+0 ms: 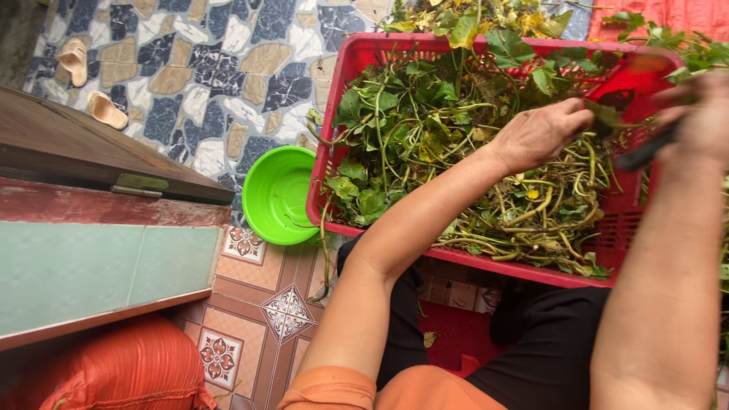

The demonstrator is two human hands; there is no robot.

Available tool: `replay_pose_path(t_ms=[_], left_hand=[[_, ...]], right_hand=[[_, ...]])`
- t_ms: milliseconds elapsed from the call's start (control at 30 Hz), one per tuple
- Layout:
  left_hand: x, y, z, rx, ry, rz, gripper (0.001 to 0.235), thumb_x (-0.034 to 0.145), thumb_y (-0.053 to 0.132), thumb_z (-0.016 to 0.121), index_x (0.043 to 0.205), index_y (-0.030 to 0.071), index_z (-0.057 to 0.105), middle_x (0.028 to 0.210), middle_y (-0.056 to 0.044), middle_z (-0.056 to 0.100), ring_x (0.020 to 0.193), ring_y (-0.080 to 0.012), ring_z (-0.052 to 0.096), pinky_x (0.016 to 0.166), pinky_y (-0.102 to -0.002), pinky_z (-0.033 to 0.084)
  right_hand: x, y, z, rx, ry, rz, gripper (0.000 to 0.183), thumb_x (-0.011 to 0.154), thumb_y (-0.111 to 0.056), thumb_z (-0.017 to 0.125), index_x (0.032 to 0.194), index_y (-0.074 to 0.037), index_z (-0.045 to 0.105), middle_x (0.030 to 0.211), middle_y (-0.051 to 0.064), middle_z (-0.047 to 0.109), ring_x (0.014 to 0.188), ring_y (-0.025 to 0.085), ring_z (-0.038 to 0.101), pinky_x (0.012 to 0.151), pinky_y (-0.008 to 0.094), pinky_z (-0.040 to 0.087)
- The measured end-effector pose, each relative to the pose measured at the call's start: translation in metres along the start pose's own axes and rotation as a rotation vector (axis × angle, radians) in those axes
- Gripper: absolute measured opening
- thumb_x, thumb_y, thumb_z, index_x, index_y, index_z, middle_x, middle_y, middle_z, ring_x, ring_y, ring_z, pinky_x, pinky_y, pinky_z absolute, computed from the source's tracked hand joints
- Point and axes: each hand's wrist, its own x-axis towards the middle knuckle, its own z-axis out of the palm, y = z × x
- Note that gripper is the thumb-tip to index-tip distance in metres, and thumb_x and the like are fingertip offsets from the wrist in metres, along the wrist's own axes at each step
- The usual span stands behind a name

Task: The person sits on a low stool and uses a knife to trim stems and leaves from a large pile of green vegetables in a red basket. They handle the vegetables one by one, cutting unwanted parts and placing the trimmed pieces back into the basket.

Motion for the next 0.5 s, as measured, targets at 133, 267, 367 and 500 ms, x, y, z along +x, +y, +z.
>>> replay_pose_path(t_ms=[133, 267, 367, 500], left_hand=[[-0.009, -0.048, -0.030, 0.278, -0.175, -0.461, 0.063, 0.077, 0.021, 0.070, 0.132, 0.001, 0.049, 0.115, -0.021, 0.059, 0.096, -0.0294, 0.068, 0.077, -0.039, 0.061], [-0.042, -0.118, -0.091, 0.291, 0.382, -1.002, 0.025, 0.092, 0.018, 0.054, 0.116, 0.015, 0.062, 0.111, -0.013, 0.058, 0.097, -0.0256, 0.062, 0.076, -0.042, 0.055], [-0.090, -0.155, -0.104, 0.514, 0.367, -1.364, 0.027, 0.093, 0.022, 0.063, 0.118, 0.014, 0.057, 0.118, -0.011, 0.058, 0.109, -0.0235, 0.058, 0.089, -0.039, 0.049], [-0.107, -0.188, -0.107, 0.005, 0.307, -1.562, 0.032, 0.087, 0.030, 0.074, 0.115, 0.017, 0.069, 0.100, -0.003, 0.074, 0.095, -0.0197, 0.068, 0.087, -0.041, 0.047]], right_hand=[[0.014, 0.001, -0.027, 0.079, 0.084, -0.043, 0.018, 0.112, -0.025, 0.056, 0.106, -0.008, 0.058, 0.076, 0.002, 0.062, 0.059, 0.009, 0.058, 0.049, 0.026, 0.045], [0.019, 0.006, -0.041, 0.108, 0.062, -0.049, 0.026, 0.113, -0.034, 0.052, 0.116, -0.008, 0.057, 0.076, 0.002, 0.061, 0.059, 0.009, 0.057, 0.049, 0.026, 0.046], [0.019, 0.006, -0.049, 0.109, 0.025, -0.055, 0.035, 0.113, -0.040, 0.048, 0.123, -0.008, 0.057, 0.075, 0.001, 0.061, 0.059, 0.009, 0.056, 0.050, 0.025, 0.046], [0.013, 0.004, -0.038, 0.093, -0.084, -0.060, 0.047, 0.114, -0.049, 0.043, 0.133, -0.008, 0.056, 0.075, 0.001, 0.060, 0.059, 0.008, 0.054, 0.051, 0.025, 0.046]])
